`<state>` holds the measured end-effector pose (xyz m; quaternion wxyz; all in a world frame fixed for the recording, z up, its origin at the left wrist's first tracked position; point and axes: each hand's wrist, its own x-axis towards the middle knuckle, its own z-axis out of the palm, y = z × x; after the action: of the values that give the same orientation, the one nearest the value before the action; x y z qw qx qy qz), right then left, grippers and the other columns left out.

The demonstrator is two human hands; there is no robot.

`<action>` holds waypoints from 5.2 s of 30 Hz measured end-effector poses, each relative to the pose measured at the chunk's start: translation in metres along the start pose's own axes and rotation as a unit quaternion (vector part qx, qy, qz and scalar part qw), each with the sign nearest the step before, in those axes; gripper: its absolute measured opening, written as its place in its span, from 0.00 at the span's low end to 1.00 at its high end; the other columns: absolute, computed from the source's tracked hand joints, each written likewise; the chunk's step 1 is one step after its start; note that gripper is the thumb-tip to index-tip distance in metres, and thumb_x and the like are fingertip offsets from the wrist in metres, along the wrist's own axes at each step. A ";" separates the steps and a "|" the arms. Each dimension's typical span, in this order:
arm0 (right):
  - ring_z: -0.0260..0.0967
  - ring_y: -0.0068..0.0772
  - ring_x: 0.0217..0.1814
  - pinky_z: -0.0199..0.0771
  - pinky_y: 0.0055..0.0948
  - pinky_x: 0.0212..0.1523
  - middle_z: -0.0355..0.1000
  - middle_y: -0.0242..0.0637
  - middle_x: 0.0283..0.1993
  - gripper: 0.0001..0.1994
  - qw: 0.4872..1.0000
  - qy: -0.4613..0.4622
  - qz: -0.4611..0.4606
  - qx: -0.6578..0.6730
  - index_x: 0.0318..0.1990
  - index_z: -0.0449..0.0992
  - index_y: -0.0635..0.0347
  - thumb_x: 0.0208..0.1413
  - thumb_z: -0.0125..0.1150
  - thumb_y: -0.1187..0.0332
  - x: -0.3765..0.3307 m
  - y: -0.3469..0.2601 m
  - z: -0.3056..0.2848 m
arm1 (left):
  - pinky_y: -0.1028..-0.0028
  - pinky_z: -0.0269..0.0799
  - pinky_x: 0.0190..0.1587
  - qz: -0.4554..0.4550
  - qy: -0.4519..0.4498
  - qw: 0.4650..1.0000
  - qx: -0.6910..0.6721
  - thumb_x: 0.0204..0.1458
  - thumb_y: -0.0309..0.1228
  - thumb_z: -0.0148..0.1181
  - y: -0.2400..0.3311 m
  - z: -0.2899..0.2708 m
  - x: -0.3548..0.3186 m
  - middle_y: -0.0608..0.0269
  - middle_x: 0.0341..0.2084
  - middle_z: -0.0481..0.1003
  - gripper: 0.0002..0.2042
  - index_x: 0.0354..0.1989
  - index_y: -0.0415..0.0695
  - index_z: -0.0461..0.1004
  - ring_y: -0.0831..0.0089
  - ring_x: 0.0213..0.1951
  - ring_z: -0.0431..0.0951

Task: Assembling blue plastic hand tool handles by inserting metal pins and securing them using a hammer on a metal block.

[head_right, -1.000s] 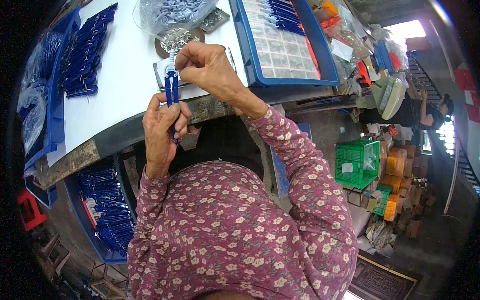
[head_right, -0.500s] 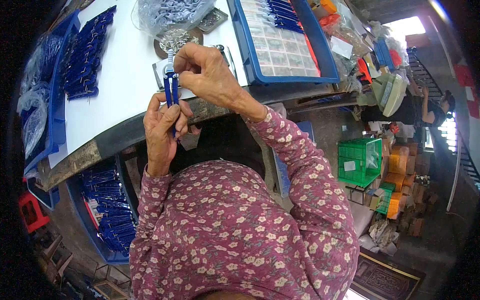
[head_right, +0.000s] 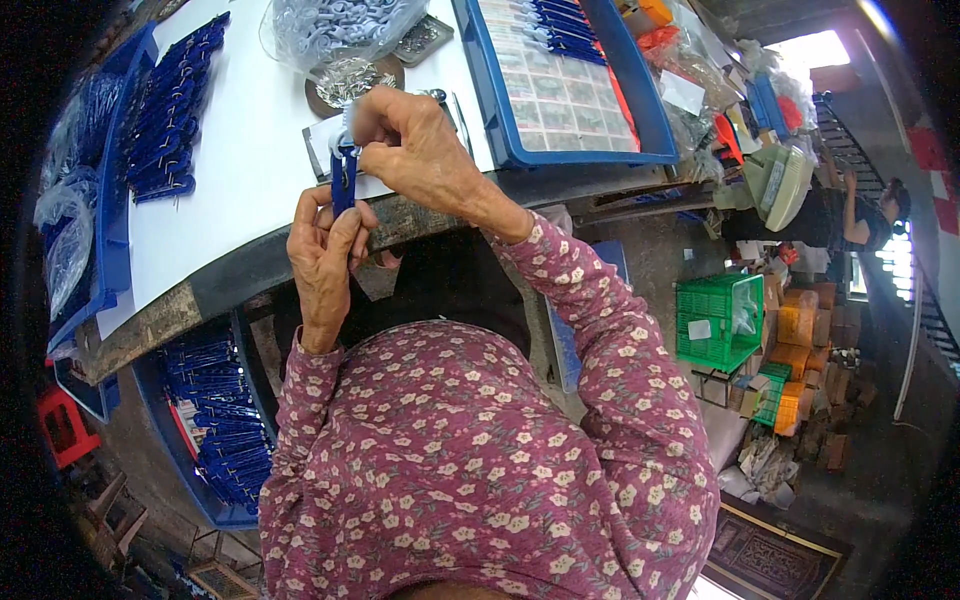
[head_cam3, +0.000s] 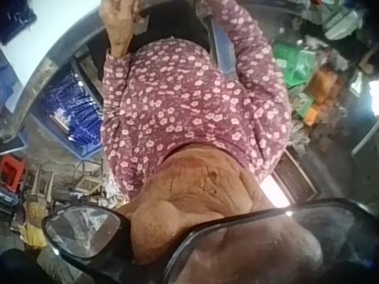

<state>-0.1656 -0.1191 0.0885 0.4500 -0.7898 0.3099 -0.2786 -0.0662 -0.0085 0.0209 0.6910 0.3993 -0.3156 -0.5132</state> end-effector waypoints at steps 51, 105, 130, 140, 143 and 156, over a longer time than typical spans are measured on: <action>0.64 0.30 0.20 0.64 0.24 0.22 0.67 0.44 0.27 0.14 0.940 0.064 -0.119 -0.314 0.44 0.67 0.67 0.49 0.55 0.77 -0.061 0.014 -0.018 | 0.88 0.55 0.14 -0.118 -0.016 0.971 -0.205 0.53 0.22 0.47 -0.010 -0.014 0.017 0.55 0.22 0.69 0.06 0.35 0.38 0.58 0.85 0.18 0.61; 0.60 0.21 0.19 0.61 0.24 0.19 0.63 0.35 0.21 0.10 0.951 0.054 -0.067 -0.295 0.40 0.69 0.67 0.50 0.55 0.75 -0.057 0.015 -0.017 | 0.88 0.56 0.14 -0.127 -0.010 0.973 -0.191 0.52 0.22 0.48 -0.008 -0.015 0.019 0.56 0.22 0.69 0.07 0.35 0.37 0.58 0.85 0.18 0.60; 0.66 0.41 0.29 0.65 0.30 0.29 0.66 0.44 0.32 0.08 0.936 0.095 -0.071 -0.331 0.37 0.70 0.66 0.50 0.53 0.74 -0.052 0.013 -0.011 | 0.86 0.59 0.16 -0.105 -0.089 0.956 -0.260 0.54 0.26 0.48 0.000 -0.006 0.014 0.54 0.25 0.69 0.07 0.38 0.39 0.60 0.84 0.19 0.61; 0.59 0.15 0.23 0.58 0.17 0.23 0.69 0.30 0.26 0.09 0.991 0.033 -0.033 -0.124 0.38 0.75 0.66 0.51 0.54 0.70 -0.034 0.022 0.004 | 0.81 0.68 0.23 -0.054 -0.068 0.967 -0.241 0.54 0.27 0.48 0.000 -0.011 0.019 0.53 0.28 0.70 0.08 0.38 0.37 0.59 0.80 0.23 0.66; 0.60 0.16 0.24 0.59 0.18 0.23 0.70 0.31 0.26 0.10 0.990 0.014 -0.033 -0.137 0.38 0.74 0.66 0.52 0.54 0.70 -0.029 0.017 0.000 | 0.79 0.70 0.25 -0.043 -0.070 0.968 -0.239 0.55 0.28 0.47 0.002 -0.008 0.022 0.52 0.28 0.70 0.08 0.39 0.37 0.59 0.79 0.25 0.68; 0.61 0.35 0.30 0.62 0.29 0.30 0.62 0.42 0.28 0.11 0.988 0.036 -0.070 -0.130 0.29 0.69 0.67 0.47 0.57 0.66 -0.016 -0.008 -0.022 | 0.80 0.63 0.24 0.056 -0.013 0.966 0.254 0.55 0.23 0.42 0.020 0.034 0.028 0.61 0.21 0.68 0.09 0.44 0.36 0.57 0.78 0.21 0.67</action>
<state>-0.1900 -0.1158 0.1022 0.3115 -0.8507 0.3035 -0.2951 -0.0788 -0.0398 0.0555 0.5905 0.5366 -0.4662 -0.3821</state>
